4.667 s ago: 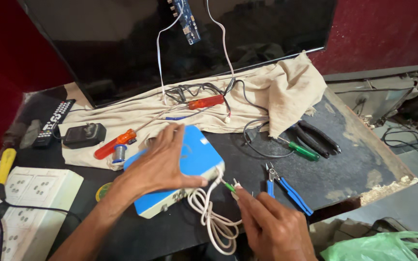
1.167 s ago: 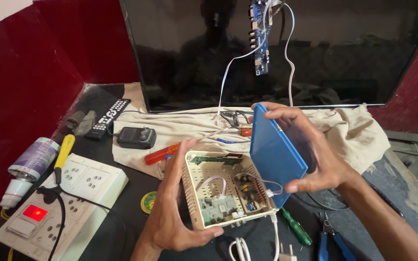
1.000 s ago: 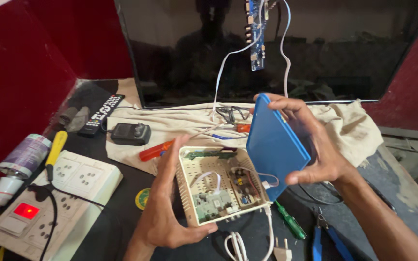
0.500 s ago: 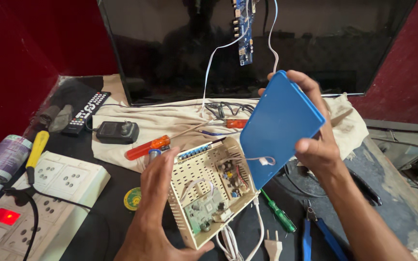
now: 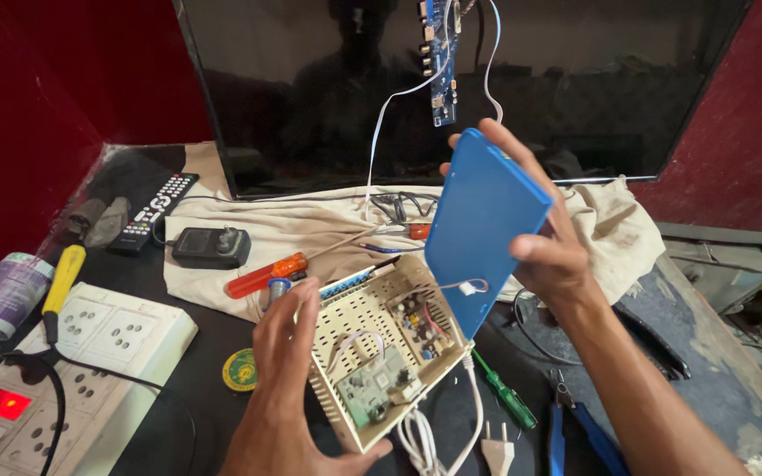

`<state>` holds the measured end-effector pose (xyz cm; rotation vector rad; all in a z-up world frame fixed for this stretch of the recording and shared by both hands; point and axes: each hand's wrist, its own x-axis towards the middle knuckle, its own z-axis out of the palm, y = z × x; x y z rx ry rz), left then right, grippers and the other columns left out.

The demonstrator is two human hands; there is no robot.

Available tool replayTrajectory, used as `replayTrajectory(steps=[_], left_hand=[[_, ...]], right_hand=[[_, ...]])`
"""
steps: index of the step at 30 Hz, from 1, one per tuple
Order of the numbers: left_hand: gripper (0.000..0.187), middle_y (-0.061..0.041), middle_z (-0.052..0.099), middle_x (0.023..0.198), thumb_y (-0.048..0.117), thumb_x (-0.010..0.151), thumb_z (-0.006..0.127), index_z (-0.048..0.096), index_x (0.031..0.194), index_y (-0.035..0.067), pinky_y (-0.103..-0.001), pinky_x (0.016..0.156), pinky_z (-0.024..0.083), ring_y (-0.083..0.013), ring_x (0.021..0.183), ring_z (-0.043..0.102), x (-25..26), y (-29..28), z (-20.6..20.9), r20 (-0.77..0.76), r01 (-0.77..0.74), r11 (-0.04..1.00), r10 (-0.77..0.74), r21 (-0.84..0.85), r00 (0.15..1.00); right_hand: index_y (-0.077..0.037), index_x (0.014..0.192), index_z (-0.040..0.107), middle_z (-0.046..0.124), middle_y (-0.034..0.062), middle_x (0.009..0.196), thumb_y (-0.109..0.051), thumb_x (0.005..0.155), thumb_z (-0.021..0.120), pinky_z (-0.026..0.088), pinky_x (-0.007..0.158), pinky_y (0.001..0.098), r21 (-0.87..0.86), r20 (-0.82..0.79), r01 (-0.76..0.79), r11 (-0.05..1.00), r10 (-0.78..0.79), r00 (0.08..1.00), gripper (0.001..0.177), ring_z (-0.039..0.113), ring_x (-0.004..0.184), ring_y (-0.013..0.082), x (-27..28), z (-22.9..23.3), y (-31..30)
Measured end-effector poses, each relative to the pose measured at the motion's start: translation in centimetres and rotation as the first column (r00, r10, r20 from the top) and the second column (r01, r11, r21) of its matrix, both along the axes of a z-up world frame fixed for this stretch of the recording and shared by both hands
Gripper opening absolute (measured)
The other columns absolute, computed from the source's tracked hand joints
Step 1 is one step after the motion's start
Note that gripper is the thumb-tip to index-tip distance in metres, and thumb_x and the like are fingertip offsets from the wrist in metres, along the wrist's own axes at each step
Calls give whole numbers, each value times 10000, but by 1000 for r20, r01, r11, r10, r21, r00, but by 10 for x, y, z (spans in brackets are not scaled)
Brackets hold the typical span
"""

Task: The person uses a screwdriver to remove screws from the back cover of a blue and white electronic device. They then detach the cover to expose the internal components and wiring.

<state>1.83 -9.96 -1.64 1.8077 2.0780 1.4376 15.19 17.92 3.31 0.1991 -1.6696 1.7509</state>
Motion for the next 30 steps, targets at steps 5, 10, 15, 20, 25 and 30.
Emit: replayTrajectory(steps=[5, 10, 15, 20, 25, 30], left_hand=[[1579, -235, 56, 1655, 339, 477, 1029, -46, 1609, 104, -591, 1157, 136, -457, 1521, 28, -11, 6, 8, 42, -32, 880, 59, -473, 997], [1281, -261, 241, 1624, 412, 578, 976, 210, 1531, 28, -559, 1151, 181, -433, 1506, 129, -17, 6, 16, 2, 64, 937, -67, -342, 998], [560, -187, 647, 1335, 263, 864, 771, 595, 1329, 5, -424, 1078, 441, -347, 1301, 581, -10, 52, 24, 82, 85, 989, -76, -117, 994], [320, -185, 755, 942, 149, 786, 784, 703, 1059, 1, -433, 777, 550, -368, 889, 729, -8, 93, 31, 73, 127, 992, -126, -6, 989], [160, -191, 748, 850, 113, 835, 749, 727, 949, 3, -440, 700, 555, -360, 790, 743, -8, 100, 22, 54, 131, 991, -132, 24, 990], [116, -210, 728, 890, 42, 830, 660, 696, 932, 0, -477, 713, 523, -393, 857, 710, -17, 96, 12, 16, 120, 993, -120, -14, 993]], right_hand=[[12, 1650, 320, 389, 222, 1704, -440, 684, 880, 300, 1346, 462, 336, 112, 29, 941, -71, 991, 1204, 418, 1576, 326, -14, 4, -3], [32, 1632, 325, 374, 196, 1683, -428, 723, 899, 276, 1332, 443, 332, 176, -75, 940, 16, 984, 1170, 375, 1571, 299, -31, -3, -9], [31, 1621, 324, 425, 192, 1608, -457, 735, 892, 327, 1260, 437, 235, 195, -61, 970, 15, 981, 1161, 426, 1498, 300, -38, -8, -20], [26, 1637, 339, 403, 173, 1662, -454, 809, 852, 292, 1335, 433, 419, 139, 21, 908, -87, 986, 1085, 407, 1558, 288, -37, -8, -26], [6, 1636, 330, 377, 172, 1676, -508, 823, 831, 273, 1333, 446, 405, 175, 40, 913, -120, 977, 1085, 356, 1586, 301, -35, -13, -30], [-21, 1637, 318, 325, 223, 1712, -472, 826, 795, 237, 1314, 477, 702, 140, 142, 698, -330, 933, 1044, 282, 1627, 360, -19, -14, -38]])
